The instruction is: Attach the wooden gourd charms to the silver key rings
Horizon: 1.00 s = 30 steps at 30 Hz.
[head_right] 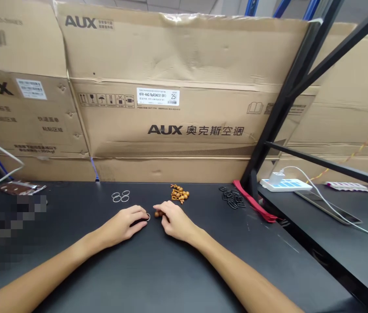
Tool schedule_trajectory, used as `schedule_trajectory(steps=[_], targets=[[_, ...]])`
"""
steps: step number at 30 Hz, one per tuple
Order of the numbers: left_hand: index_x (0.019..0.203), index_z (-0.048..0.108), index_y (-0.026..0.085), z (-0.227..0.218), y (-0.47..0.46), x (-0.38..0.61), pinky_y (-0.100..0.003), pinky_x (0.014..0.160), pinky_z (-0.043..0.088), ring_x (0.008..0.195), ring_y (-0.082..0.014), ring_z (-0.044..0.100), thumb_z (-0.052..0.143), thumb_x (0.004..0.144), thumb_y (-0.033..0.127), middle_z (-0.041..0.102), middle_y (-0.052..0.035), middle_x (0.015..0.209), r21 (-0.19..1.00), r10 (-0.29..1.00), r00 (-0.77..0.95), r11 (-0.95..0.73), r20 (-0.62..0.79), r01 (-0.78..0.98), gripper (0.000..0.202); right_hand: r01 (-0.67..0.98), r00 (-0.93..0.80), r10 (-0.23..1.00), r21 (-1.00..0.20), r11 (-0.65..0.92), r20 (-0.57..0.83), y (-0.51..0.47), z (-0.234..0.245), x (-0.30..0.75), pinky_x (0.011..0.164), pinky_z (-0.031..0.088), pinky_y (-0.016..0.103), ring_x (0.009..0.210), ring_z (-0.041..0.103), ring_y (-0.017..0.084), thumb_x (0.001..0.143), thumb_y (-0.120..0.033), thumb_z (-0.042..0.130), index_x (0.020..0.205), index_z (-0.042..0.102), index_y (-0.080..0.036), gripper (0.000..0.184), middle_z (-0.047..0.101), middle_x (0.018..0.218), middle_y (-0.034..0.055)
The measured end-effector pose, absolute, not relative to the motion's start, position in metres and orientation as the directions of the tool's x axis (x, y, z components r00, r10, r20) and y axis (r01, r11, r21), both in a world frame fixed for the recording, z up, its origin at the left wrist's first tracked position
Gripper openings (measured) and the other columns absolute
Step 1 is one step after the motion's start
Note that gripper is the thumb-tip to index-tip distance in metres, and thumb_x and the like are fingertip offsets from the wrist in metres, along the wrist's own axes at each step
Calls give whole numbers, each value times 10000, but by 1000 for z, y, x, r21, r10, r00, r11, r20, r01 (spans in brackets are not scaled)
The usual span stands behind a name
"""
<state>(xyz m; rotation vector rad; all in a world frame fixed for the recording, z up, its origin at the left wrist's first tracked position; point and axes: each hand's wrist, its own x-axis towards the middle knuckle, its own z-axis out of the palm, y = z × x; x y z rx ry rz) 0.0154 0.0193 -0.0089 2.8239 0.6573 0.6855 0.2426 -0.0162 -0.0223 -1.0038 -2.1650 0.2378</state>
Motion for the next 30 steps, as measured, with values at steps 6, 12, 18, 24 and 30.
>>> schedule_trajectory(steps=[6,12,18,24,30], targets=[[995,641,200,-7,18,15,-309,894,497,968,-182,614,467,941,241,648,-63,1054,261,454,797,-889,399,376,187,595,-291,746,-497,632,599,-15,-20,244,822,512,320,873,623,167,739,-18,425,1023,622,-190,386,658,974,61],[1005,643,201,-7,17,16,-320,902,496,976,-187,613,472,936,237,653,-63,1052,248,455,796,-890,399,383,188,830,-181,796,-345,439,578,-19,-17,241,790,474,333,864,575,205,805,-221,550,894,627,-197,120,623,889,59],[1020,637,203,-9,18,16,-343,901,491,986,-198,603,478,936,260,649,-68,1066,234,459,785,-888,415,396,188,865,-200,840,-312,392,504,-21,-15,240,705,437,275,761,548,170,759,-179,570,751,598,-202,37,603,777,22],[1003,630,207,-11,20,16,-352,900,481,989,-205,585,477,928,242,642,-69,1047,265,485,760,-874,433,407,174,857,-297,835,-256,446,463,-25,-14,235,751,432,310,805,531,192,759,-304,643,782,623,-199,110,610,826,34],[855,562,192,-12,21,17,-339,816,475,876,-192,555,426,921,177,605,-58,911,329,561,712,-826,422,457,152,818,-319,830,-310,485,458,-21,-18,237,763,438,310,825,530,186,746,-91,567,799,643,-193,137,610,855,39]])
